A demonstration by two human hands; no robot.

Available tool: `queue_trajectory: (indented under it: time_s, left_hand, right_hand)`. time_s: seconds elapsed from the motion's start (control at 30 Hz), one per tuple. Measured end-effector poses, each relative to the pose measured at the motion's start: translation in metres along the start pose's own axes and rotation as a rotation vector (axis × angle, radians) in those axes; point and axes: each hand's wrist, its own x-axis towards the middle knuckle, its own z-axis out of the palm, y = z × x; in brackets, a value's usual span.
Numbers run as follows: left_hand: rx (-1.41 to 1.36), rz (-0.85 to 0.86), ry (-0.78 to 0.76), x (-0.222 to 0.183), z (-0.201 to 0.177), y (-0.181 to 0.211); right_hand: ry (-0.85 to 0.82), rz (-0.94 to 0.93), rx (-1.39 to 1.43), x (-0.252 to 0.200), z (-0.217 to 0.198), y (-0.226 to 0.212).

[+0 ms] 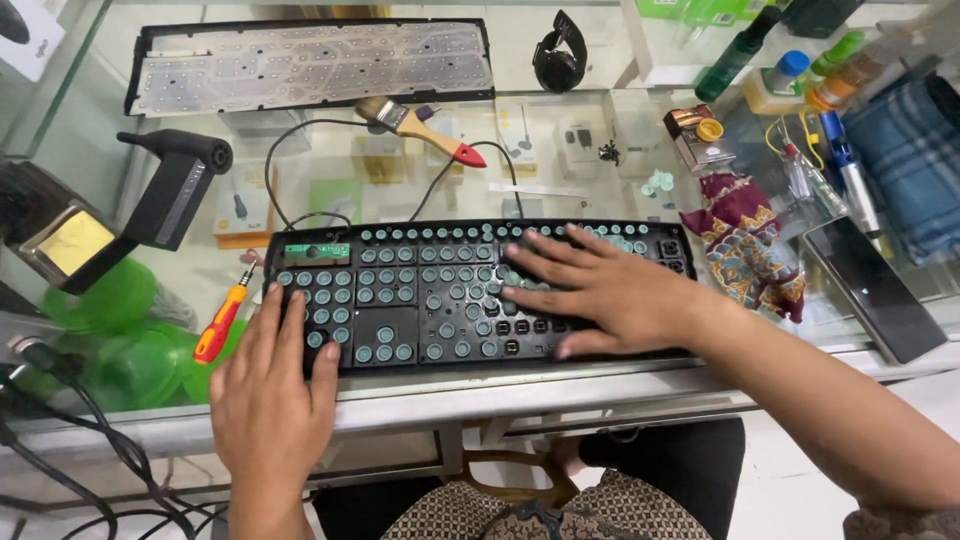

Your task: Disassembling a computer keyboard to access internal components using a screwdriver

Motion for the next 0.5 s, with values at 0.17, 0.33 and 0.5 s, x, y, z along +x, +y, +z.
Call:
queue_trajectory:
  time_s: [0.17, 0.33, 0.5]
  left_hand:
    - [-0.014, -0.011, -0.008, 0.001, -0.001, 0.001]
    - [-0.009, -0.004, 0.026, -0.001, 0.0, 0.001]
    - [-0.038, 0.012, 0.049, 0.0, 0.001, 0.0]
  right_hand:
    - [-0.002, 0.056, -0.007, 0.007, -0.011, 0.024]
    - [0.023, 0.103, 0.127, 0.015, -0.03, 0.024]
    - [0.065, -0.087, 0.315, 0.043, -0.032, -0.043]
